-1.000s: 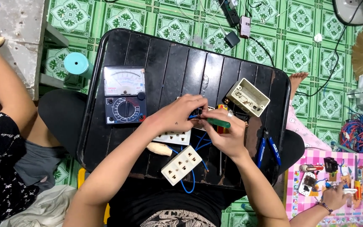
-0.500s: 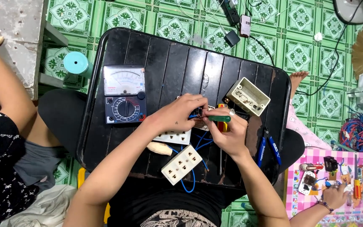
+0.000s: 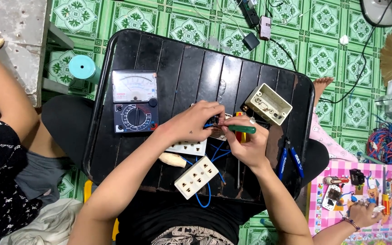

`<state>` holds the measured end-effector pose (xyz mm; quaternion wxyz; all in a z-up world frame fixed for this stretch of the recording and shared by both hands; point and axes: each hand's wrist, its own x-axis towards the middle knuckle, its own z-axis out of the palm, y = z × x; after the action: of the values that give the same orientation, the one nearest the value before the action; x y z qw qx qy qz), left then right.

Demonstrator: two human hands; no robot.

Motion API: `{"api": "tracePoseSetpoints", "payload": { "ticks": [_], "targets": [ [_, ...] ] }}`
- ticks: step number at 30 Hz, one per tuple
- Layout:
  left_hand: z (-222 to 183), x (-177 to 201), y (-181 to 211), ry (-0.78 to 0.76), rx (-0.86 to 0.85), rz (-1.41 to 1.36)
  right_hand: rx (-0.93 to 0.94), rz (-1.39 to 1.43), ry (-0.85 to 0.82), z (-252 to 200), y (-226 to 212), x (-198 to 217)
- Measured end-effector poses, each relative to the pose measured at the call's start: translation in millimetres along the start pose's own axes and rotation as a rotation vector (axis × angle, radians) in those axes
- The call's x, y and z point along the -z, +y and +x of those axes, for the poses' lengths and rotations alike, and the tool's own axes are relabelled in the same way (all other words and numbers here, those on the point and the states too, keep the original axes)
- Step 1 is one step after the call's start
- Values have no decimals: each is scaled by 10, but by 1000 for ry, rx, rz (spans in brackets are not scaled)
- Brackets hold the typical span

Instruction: Wiring an electrical outlet box by connecting wires to terminals using a screwdriver.

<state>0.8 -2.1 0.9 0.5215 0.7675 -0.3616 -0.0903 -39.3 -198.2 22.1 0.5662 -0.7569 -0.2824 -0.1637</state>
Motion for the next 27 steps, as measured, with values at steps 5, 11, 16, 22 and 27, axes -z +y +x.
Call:
{"api": "tracePoseSetpoints", "payload": {
  "ticks": [5, 11, 16, 22, 27],
  "targets": [
    [-15, 11, 35, -5, 10, -5, -8, -12, -3, -22, 15, 8],
    [-15, 21, 53, -5, 8, 3, -34, 4, -15, -28, -23, 8],
    [-23, 38, 82, -16, 29, 7, -12, 4, -13, -30, 9, 19],
    [-12, 22, 56, -21, 37, 8, -2, -42, -21, 0, 1, 22],
    [-11, 40, 56, -34, 45, -7, 11, 20, -8, -41, 34, 19]
  ]
}}
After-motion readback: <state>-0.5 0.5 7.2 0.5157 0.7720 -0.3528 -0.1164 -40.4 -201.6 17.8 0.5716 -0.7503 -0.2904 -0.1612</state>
